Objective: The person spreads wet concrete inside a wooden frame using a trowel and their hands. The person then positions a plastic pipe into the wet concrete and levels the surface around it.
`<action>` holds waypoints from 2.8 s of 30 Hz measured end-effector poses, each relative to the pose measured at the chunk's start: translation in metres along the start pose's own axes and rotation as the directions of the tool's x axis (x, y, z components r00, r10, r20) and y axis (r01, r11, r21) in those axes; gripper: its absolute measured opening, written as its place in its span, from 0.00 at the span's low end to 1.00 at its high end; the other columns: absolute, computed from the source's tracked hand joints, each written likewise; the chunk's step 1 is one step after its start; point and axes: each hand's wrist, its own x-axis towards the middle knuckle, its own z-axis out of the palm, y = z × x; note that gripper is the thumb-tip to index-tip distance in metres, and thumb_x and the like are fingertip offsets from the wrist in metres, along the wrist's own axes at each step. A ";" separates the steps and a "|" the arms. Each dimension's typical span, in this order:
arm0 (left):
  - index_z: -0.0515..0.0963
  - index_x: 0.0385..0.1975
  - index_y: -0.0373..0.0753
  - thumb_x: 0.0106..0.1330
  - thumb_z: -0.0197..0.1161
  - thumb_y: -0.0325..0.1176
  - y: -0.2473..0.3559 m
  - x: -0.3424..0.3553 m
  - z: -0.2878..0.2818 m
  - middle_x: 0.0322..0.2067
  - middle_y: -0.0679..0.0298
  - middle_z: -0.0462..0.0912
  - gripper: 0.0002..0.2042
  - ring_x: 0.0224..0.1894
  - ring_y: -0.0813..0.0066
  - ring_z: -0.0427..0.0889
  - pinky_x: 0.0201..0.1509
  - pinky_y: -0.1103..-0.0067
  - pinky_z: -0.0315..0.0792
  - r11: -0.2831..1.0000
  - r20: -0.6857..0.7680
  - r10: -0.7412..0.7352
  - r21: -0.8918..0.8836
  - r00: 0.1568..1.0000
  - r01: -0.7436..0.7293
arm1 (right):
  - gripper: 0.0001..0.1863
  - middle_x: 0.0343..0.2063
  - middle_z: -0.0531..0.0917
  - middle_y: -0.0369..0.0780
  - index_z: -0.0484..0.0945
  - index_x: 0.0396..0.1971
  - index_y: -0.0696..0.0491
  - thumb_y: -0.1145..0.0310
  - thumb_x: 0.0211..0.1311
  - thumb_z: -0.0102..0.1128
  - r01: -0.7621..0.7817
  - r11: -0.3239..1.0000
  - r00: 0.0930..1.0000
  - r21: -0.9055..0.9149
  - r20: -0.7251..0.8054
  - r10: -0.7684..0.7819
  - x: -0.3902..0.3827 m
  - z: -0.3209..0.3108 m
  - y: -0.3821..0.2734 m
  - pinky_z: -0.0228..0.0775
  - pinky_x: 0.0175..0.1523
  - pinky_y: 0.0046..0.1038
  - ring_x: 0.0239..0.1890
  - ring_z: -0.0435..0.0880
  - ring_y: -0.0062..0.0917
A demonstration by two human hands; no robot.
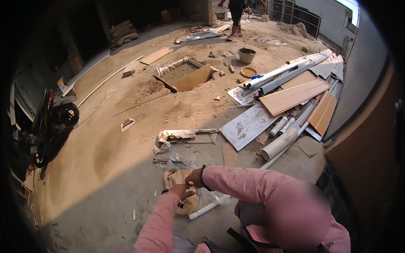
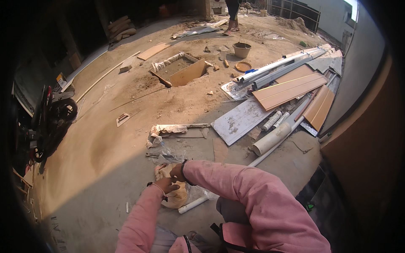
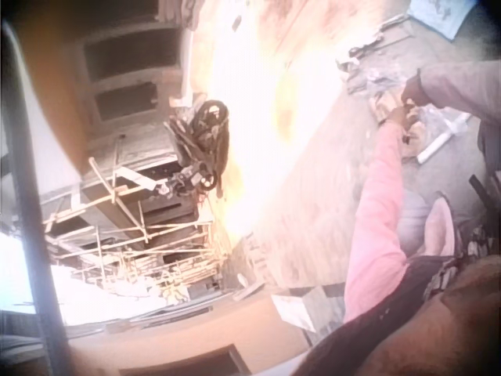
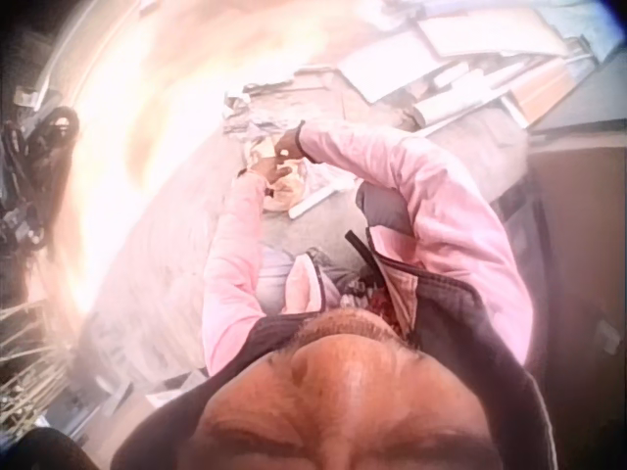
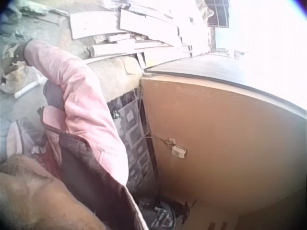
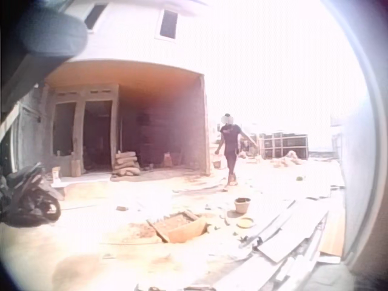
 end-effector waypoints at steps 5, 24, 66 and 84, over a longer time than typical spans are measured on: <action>0.69 0.57 0.42 0.60 0.59 0.50 -0.003 0.005 0.004 0.51 0.51 0.76 0.28 0.53 0.54 0.75 0.57 0.68 0.68 0.999 -0.003 -0.021 -0.035 1.000 0.021 | 0.19 0.37 0.82 0.47 0.76 0.45 0.46 0.70 0.49 0.55 0.013 1.000 1.000 0.003 0.004 -0.013 -0.005 -0.001 0.001 0.70 0.47 0.39 0.43 0.80 0.42; 0.70 0.57 0.45 0.57 0.58 0.55 -0.013 0.020 0.009 0.49 0.52 0.78 0.30 0.51 0.55 0.76 0.56 0.69 0.68 0.999 -0.030 0.006 0.036 1.000 -0.005 | 0.23 0.36 0.82 0.48 0.74 0.49 0.45 0.73 0.49 0.50 0.030 0.997 0.997 0.067 -0.067 -0.025 -0.007 0.006 0.010 0.71 0.46 0.41 0.40 0.81 0.43; 0.71 0.56 0.49 0.57 0.56 0.57 -0.028 0.026 0.021 0.50 0.52 0.77 0.29 0.52 0.55 0.76 0.57 0.68 0.67 0.993 -0.010 0.068 0.095 0.998 -0.067 | 0.22 0.35 0.82 0.48 0.75 0.49 0.44 0.71 0.51 0.48 -0.041 0.997 0.999 0.066 -0.032 0.043 -0.010 0.003 -0.005 0.71 0.48 0.39 0.40 0.81 0.42; 0.74 0.54 0.46 0.55 0.59 0.55 -0.024 0.021 0.018 0.49 0.52 0.77 0.28 0.51 0.56 0.76 0.57 0.69 0.67 0.998 -0.020 0.033 0.061 0.999 -0.032 | 0.21 0.34 0.83 0.48 0.76 0.48 0.44 0.72 0.51 0.51 -0.016 0.996 0.998 0.088 -0.058 0.021 -0.007 0.007 -0.001 0.72 0.47 0.39 0.38 0.82 0.42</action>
